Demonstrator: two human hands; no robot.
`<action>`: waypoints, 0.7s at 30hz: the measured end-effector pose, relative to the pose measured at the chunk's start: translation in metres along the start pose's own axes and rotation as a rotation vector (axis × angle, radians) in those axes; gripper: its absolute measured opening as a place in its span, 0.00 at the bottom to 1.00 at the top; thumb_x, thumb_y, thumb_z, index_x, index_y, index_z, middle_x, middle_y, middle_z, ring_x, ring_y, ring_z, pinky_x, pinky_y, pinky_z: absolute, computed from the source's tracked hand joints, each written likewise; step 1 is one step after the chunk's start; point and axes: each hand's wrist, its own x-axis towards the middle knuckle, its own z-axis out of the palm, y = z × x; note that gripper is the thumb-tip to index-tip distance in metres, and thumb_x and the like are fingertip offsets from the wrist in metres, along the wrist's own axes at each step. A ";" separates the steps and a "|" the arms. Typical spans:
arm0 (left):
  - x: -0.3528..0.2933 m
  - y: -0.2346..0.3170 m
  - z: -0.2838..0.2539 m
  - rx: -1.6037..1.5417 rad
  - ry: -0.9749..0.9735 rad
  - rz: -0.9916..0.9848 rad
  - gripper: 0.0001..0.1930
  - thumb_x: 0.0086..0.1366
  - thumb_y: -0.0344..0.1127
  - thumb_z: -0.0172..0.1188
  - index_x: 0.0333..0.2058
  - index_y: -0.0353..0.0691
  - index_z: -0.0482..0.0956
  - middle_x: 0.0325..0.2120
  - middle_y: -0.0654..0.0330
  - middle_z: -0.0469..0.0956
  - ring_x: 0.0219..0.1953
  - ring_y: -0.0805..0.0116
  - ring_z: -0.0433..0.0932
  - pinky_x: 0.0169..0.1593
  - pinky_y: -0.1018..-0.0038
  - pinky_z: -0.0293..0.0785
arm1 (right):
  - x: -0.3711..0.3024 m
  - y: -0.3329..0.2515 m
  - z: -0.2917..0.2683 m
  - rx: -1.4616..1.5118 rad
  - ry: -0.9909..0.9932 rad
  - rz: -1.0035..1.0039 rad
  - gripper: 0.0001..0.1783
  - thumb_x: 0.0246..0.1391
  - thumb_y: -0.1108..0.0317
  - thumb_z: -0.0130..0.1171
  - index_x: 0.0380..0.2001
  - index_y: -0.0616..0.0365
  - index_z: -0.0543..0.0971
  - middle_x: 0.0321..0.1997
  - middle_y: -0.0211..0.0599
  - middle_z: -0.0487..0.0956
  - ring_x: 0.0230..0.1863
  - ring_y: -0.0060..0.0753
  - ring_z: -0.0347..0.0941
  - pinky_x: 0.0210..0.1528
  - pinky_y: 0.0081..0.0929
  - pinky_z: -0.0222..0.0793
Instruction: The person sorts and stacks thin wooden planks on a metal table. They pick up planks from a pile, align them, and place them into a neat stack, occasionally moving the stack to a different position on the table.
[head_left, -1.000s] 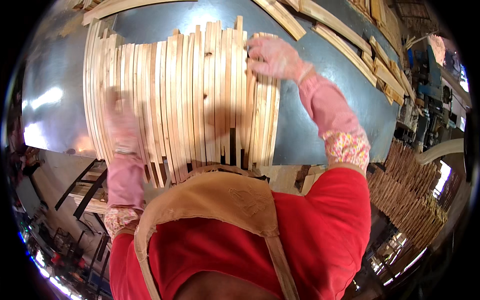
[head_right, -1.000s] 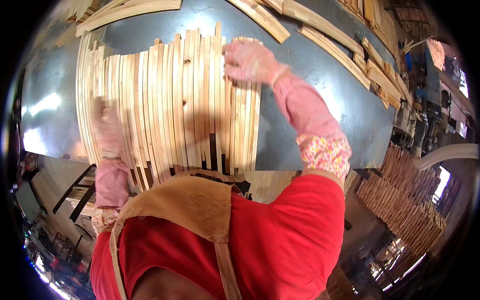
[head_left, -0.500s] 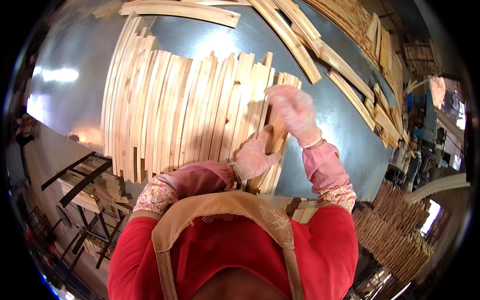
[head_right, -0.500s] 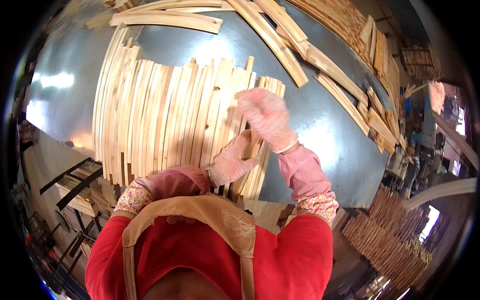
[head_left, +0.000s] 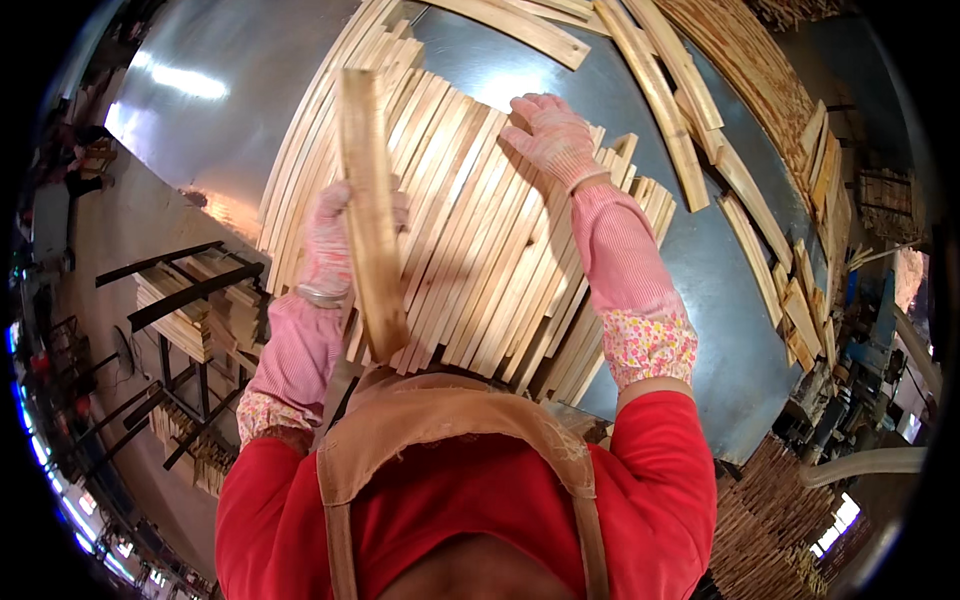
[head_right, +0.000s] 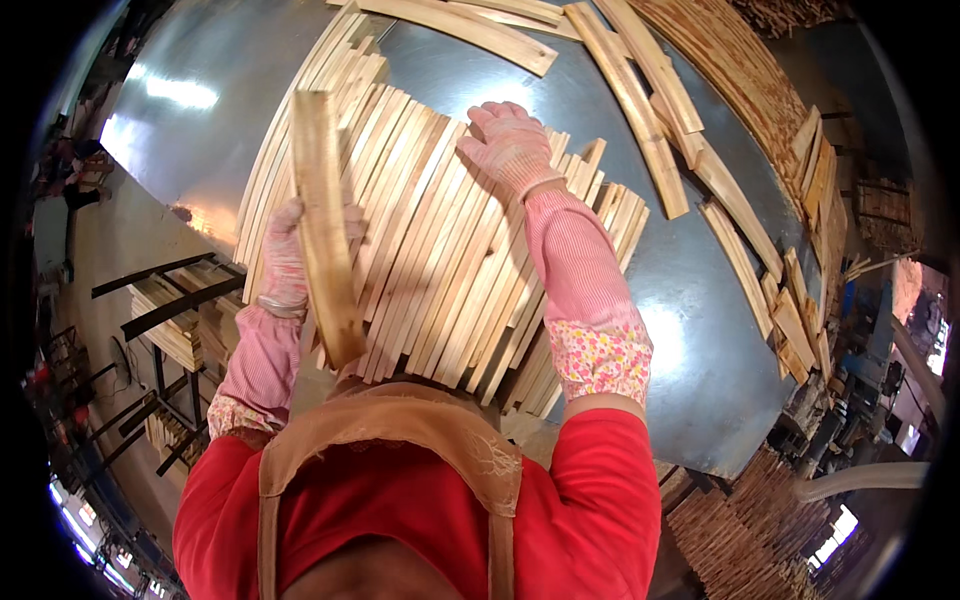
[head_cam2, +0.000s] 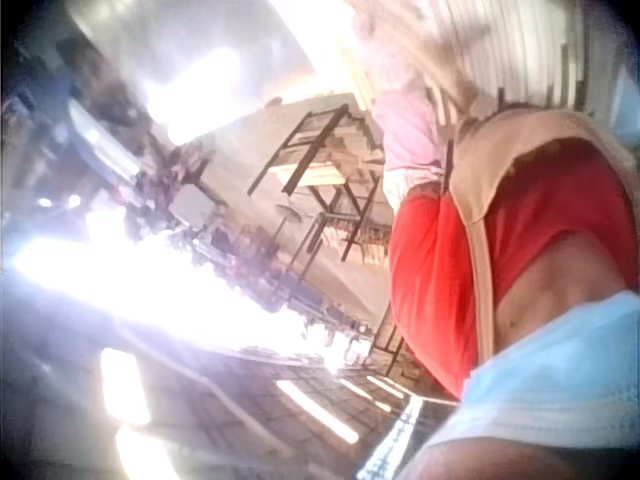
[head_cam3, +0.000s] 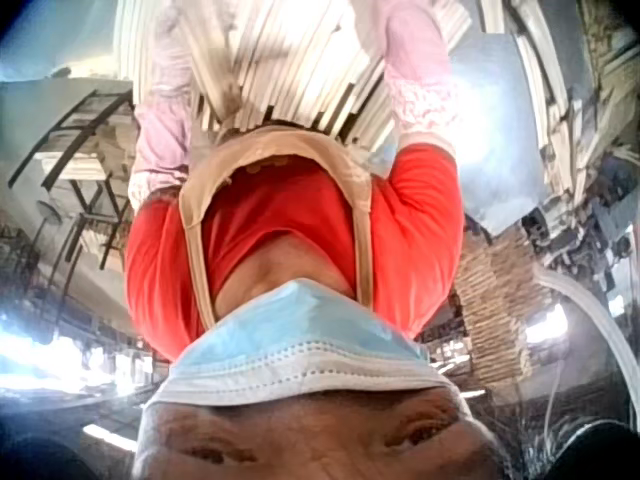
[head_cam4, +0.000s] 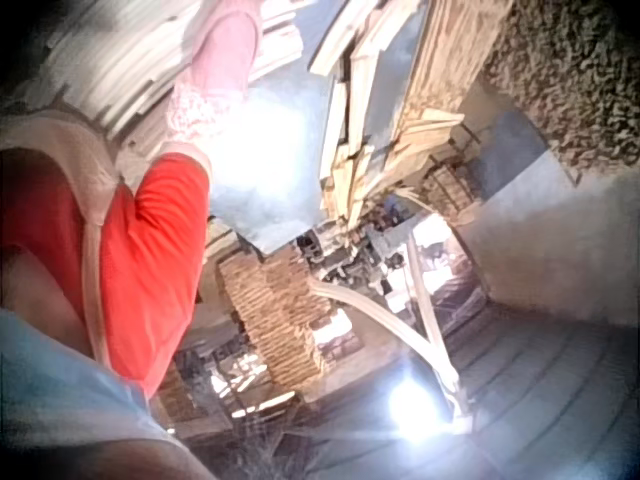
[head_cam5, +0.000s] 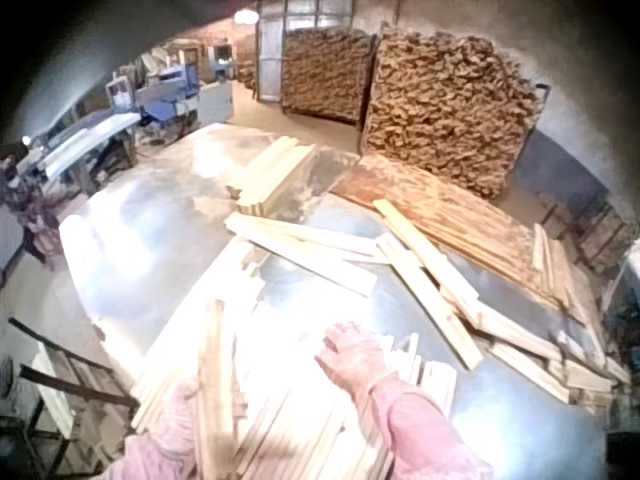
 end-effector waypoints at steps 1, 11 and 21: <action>-0.011 0.005 -0.013 -0.009 0.040 0.015 0.32 0.63 0.51 0.68 0.55 0.27 0.75 0.37 0.53 0.81 0.37 0.62 0.82 0.42 0.67 0.84 | 0.003 -0.009 0.003 -0.032 -0.063 0.021 0.29 0.63 0.44 0.58 0.61 0.47 0.83 0.69 0.36 0.79 0.72 0.47 0.69 0.73 0.49 0.64; -0.051 0.026 -0.110 0.062 0.181 0.019 0.34 0.64 0.52 0.66 0.56 0.27 0.75 0.37 0.53 0.79 0.37 0.60 0.80 0.47 0.68 0.81 | 0.032 -0.029 0.016 -0.116 -0.326 0.271 0.35 0.61 0.37 0.55 0.67 0.38 0.80 0.67 0.33 0.82 0.71 0.45 0.72 0.67 0.52 0.71; -0.036 0.067 -0.136 0.337 0.260 -0.095 0.34 0.67 0.57 0.62 0.56 0.29 0.80 0.40 0.51 0.86 0.41 0.59 0.85 0.49 0.66 0.83 | 0.080 -0.086 0.028 0.015 -0.444 0.481 0.34 0.66 0.39 0.56 0.69 0.41 0.78 0.69 0.31 0.81 0.68 0.41 0.78 0.71 0.42 0.72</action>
